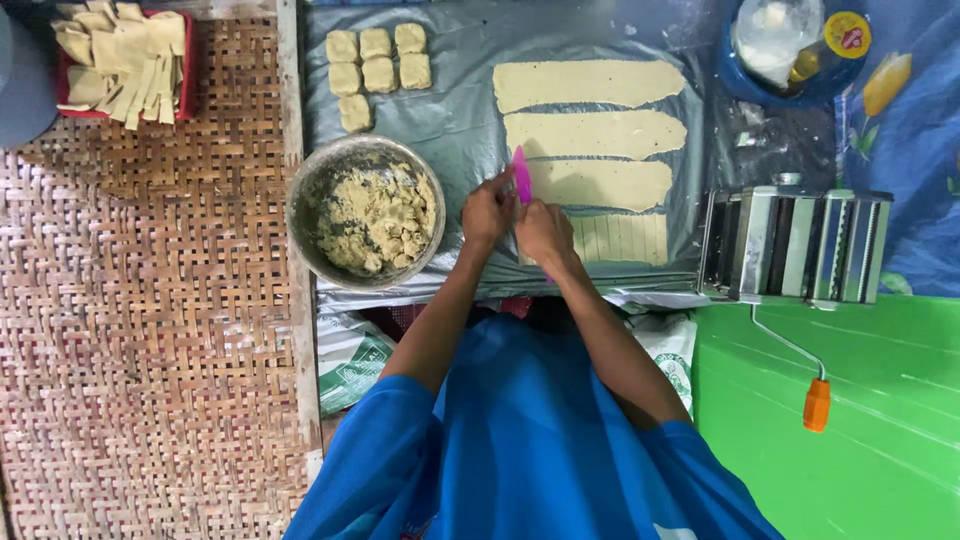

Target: Cutting long strips of dough into smaller rectangular pieces using a plastic scraper.

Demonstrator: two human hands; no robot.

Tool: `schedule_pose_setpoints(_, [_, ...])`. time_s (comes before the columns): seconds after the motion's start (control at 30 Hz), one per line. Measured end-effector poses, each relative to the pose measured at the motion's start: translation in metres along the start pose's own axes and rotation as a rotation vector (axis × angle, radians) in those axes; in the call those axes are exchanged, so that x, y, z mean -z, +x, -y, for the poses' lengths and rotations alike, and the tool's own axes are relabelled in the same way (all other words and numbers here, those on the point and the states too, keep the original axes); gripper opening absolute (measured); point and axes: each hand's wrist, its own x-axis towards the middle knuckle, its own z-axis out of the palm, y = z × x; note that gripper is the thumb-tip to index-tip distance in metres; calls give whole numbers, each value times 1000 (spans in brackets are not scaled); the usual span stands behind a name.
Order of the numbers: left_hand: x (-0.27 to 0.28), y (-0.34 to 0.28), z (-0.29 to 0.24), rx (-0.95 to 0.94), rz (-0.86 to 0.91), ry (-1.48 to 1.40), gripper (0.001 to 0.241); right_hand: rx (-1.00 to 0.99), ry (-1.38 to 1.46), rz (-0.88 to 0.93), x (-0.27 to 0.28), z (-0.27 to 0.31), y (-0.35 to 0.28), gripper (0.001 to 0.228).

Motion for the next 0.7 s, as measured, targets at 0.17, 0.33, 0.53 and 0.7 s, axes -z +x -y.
schedule_pose_setpoints(0.17, [1, 0, -2, 4, 9, 14, 45, -12, -29, 48, -8, -5, 16, 51])
schedule_pose_setpoints(0.33, [0, 2, -4, 53, 33, 53, 44, -58, -47, 113, 23, 19, -17, 55])
schedule_pose_setpoints(0.53, [19, -9, -25, 83, 54, 32, 39, -55, -5, 127, 8, 0, -22, 48])
schedule_pose_setpoints(0.7, [21, -9, -28, 74, 51, -19, 43, -83, -61, 143, -5, -18, -20, 52])
